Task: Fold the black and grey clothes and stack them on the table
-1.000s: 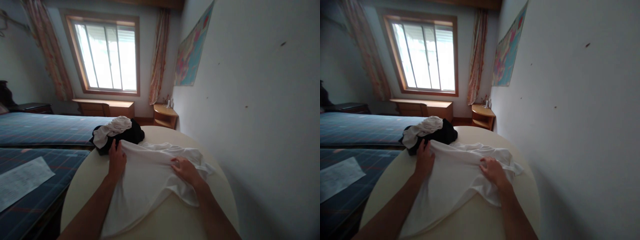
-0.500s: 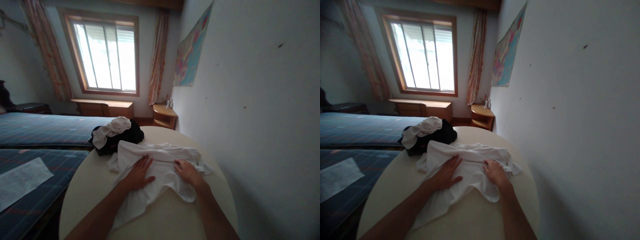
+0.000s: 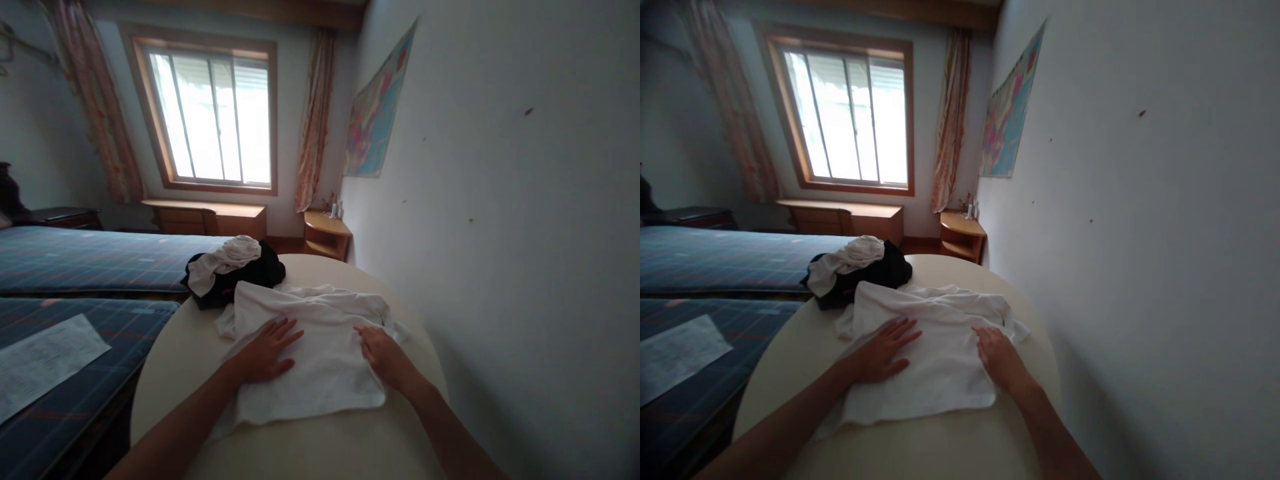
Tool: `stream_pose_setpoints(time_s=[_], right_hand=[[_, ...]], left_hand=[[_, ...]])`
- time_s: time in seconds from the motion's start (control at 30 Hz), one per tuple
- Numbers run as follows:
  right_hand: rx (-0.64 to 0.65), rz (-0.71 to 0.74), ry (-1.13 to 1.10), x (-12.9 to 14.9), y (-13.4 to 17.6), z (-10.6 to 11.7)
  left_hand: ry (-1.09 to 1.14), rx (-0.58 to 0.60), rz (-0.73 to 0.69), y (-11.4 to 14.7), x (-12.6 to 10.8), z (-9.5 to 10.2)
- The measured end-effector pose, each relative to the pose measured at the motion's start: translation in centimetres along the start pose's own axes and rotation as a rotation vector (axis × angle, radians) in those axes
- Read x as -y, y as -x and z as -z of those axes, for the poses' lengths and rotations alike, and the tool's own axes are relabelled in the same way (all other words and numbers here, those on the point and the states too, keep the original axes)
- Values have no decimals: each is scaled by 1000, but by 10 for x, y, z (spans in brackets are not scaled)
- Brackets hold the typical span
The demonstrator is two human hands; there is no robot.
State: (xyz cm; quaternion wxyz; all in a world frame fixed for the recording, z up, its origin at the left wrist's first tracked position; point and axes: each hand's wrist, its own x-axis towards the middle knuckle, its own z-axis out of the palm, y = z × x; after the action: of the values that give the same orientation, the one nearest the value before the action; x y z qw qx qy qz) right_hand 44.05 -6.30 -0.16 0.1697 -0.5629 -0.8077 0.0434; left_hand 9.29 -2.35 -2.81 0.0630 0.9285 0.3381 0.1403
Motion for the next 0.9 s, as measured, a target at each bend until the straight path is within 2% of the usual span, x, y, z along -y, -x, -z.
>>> stream_pose_setpoints(time_s=[0.07,0.2,0.37,0.5,0.57,0.6,0.67,0.77,0.83,0.9], right_hand=[[3,-13,-54,-3,19,8],[144,-130,-178,-2,50,31],[217,-205,-338,3,79,55],[569,-311,-554,4,98,62],[645,-319,-578,7,99,63],[608,-294,-545,9,96,64],[425,-214,-422,13,86,62],[171,-74,-217,17,68,50],[139,0,-120,17,61,35],[175,33,-56,16,60,17]], left_hand=[[32,10,-11,6,-4,0],[38,40,-18,17,-12,-1],[30,126,-53,37,-29,7],[42,159,-92,52,-44,26],[63,148,-81,52,-49,35],[74,130,-69,49,-50,37],[85,71,-50,41,-49,37],[58,3,-34,29,-43,24],[40,19,7,25,-39,12],[37,59,55,28,-38,4]])
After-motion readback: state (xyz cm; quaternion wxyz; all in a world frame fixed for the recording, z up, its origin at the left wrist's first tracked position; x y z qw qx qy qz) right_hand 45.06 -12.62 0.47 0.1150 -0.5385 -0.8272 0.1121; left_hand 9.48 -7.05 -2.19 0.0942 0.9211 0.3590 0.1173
